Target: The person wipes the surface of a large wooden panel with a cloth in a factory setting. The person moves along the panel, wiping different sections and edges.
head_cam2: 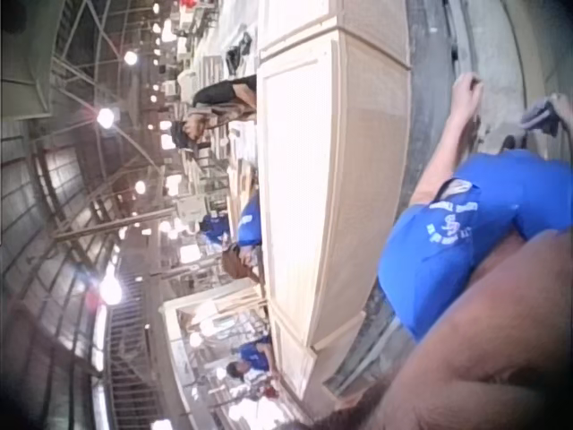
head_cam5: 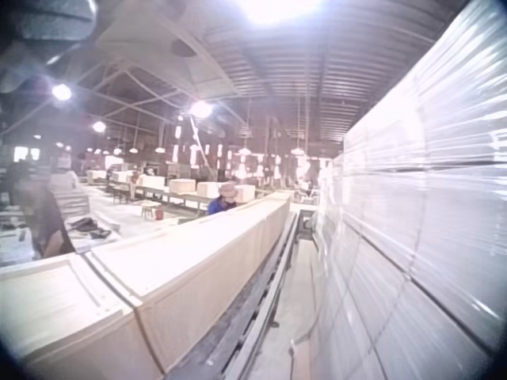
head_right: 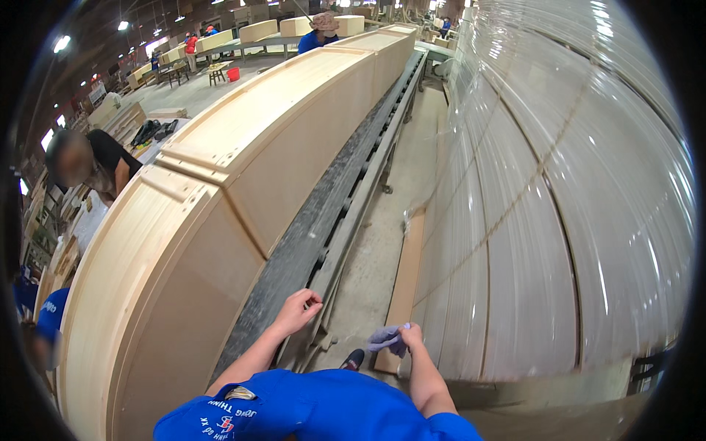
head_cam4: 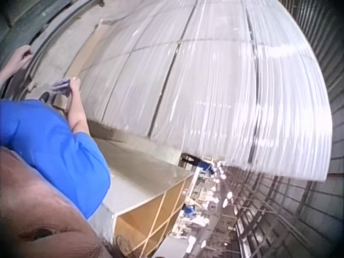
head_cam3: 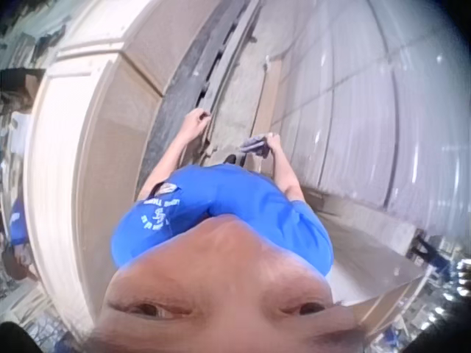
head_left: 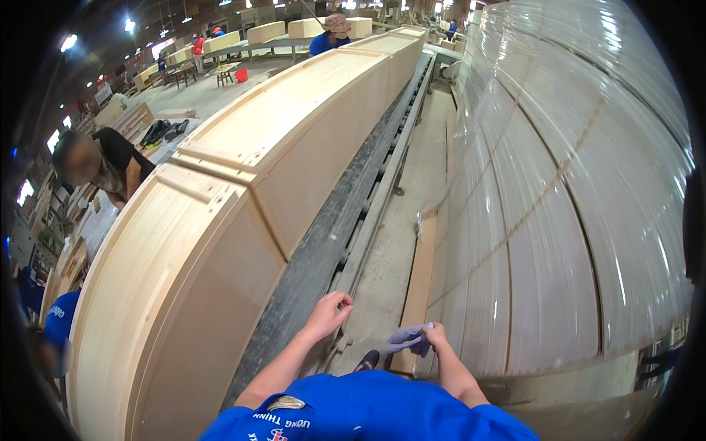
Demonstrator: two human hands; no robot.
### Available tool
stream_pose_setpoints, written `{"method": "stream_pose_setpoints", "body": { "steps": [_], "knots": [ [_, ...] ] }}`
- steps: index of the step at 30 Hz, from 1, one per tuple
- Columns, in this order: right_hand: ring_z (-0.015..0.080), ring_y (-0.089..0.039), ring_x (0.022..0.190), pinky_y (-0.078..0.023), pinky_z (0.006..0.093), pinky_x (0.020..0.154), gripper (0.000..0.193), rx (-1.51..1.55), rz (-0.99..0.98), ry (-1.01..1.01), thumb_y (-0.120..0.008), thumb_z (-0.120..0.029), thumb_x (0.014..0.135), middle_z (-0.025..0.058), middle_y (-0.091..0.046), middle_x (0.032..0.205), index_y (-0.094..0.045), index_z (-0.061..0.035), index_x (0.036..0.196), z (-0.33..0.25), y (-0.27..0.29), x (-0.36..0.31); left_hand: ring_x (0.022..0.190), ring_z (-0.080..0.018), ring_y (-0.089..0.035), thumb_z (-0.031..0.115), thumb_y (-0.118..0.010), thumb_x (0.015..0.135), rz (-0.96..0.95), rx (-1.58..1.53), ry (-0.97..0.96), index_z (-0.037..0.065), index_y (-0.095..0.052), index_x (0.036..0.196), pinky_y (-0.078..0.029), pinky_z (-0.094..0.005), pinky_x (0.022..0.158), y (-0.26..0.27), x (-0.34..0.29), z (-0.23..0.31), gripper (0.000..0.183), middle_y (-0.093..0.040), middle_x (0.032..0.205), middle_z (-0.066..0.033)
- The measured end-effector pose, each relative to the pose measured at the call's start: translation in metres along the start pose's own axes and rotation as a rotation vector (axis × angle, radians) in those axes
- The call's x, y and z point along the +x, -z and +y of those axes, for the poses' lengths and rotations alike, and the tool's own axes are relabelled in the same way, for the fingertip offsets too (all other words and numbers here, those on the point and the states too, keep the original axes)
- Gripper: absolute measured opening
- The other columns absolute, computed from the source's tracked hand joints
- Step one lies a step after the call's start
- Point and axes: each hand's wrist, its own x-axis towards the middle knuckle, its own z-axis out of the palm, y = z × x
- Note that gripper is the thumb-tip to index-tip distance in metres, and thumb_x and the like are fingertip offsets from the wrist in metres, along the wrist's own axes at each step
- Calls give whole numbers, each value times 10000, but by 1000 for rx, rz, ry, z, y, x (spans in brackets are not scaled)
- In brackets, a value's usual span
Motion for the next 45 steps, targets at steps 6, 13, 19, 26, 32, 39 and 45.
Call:
{"method": "stream_pose_setpoints", "body": {
  "steps": [6, 13, 19, 26, 32, 39, 45],
  "knots": [
    [251, -608, 663, -471, 378, 589, 235, -47, 20, 172, -602, -172, 695, 154, -625, 723, -616, 38, 799, -56, 9, 73, 657, -251, -558, 190, -562, 815, -43, -5, 200, 7, -579, 832, -441, -341, 607, -25, 62, -41, 184, -581, 729, -123],
    [291, -588, 601, -503, 445, 571, 169, 342, -60, -40, -603, -145, 732, 99, -558, 639, -586, 5, 806, -88, 45, 177, 714, -304, -565, 263, -552, 819, -174, 91, 128, 35, -588, 816, -444, -384, 631, -56, 149, -77, 231, -584, 744, -132],
    [134, -553, 644, -448, 293, 572, 85, 495, -130, -33, -645, -123, 765, 18, -599, 723, -581, -72, 788, -191, 79, 258, 750, -294, -577, 271, -529, 834, -157, 101, 66, 61, -593, 809, -453, -395, 649, -67, 281, -107, 221, -592, 773, -118],
    [107, -564, 717, -456, 254, 662, 104, 580, -102, 412, -593, -119, 838, 18, -619, 813, -608, -26, 882, -309, 102, 381, 786, -303, -581, 242, -510, 860, -74, -73, 18, 58, -592, 892, -461, -379, 675, -62, 386, -100, 205, -598, 844, -127],
    [139, -540, 925, -406, 276, 851, 313, 533, -90, 839, -630, -135, 821, 69, -593, 1011, -554, 30, 1075, -453, 120, 459, 788, -246, -573, 233, -529, 866, -11, -100, 91, 44, -602, 943, -450, -339, 692, -31, 415, -103, 217, -592, 846, -112],
    [195, -447, 1117, -314, 314, 974, 528, 879, -145, 936, -558, -66, 826, 119, -445, 1258, -347, 23, 1302, -614, 112, 559, 729, -261, -570, 241, -533, 857, 274, 34, 242, 54, -602, 933, -452, -347, 667, -32, 486, -122, 213, -591, 834, -117],
    [240, -434, 1158, -331, 365, 985, 528, 1219, -513, 753, -517, -97, 835, 121, -408, 1298, -318, -1, 1314, -719, 90, 638, 787, -243, -592, 230, -557, 860, 399, -17, 479, 79, -612, 977, -470, -320, 686, 1, 556, -84, 199, -614, 885, -92]
  ]
}}
